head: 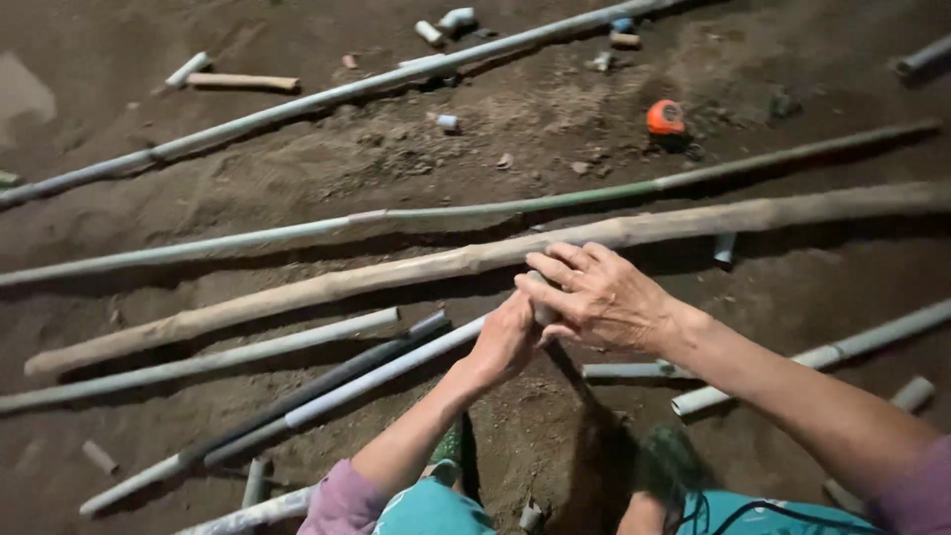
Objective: The person sits on the ground and assembles PVC pipes by hand. They connect a pipe elbow to a straight pipe, then insert a long pipe into the elbow. The person continues to connect various pipe segments and fittings together.
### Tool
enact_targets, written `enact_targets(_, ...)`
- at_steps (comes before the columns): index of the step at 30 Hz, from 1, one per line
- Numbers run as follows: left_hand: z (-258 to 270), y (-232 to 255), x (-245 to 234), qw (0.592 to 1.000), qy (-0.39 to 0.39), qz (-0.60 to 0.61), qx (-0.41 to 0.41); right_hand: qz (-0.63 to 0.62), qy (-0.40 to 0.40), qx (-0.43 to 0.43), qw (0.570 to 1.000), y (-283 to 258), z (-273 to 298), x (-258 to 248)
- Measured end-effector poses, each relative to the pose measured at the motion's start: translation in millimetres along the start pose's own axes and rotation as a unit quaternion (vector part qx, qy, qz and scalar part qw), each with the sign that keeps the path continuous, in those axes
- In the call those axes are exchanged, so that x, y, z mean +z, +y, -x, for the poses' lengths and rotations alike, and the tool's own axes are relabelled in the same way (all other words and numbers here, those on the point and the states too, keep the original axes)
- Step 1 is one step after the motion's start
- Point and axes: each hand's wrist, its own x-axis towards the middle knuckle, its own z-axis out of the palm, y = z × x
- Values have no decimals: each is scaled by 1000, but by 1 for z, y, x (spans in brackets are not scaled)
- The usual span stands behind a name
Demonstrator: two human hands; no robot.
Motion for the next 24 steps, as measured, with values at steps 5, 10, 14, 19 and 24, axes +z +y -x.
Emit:
enact_targets(5, 6, -58, 31, 998, -29, 14, -47, 45, -25, -19, 998, 4, -13, 6)
enact_targets(10, 1, -34, 9, 999, -25, 30, -33, 66, -33, -31, 997, 7, -23, 3)
enact_targets(14, 1, -35, 17, 998, 0, 44, -45, 100, -48, -31, 993, 4, -23, 8)
enact_targets(19, -2, -52, 22, 997, -57, 10, -57, 143, -115, -15, 983, 6, -26, -2)
enact_targets(24, -4, -45, 14, 996, -57, 24, -63, 153, -107, -26, 982, 10, -32, -1)
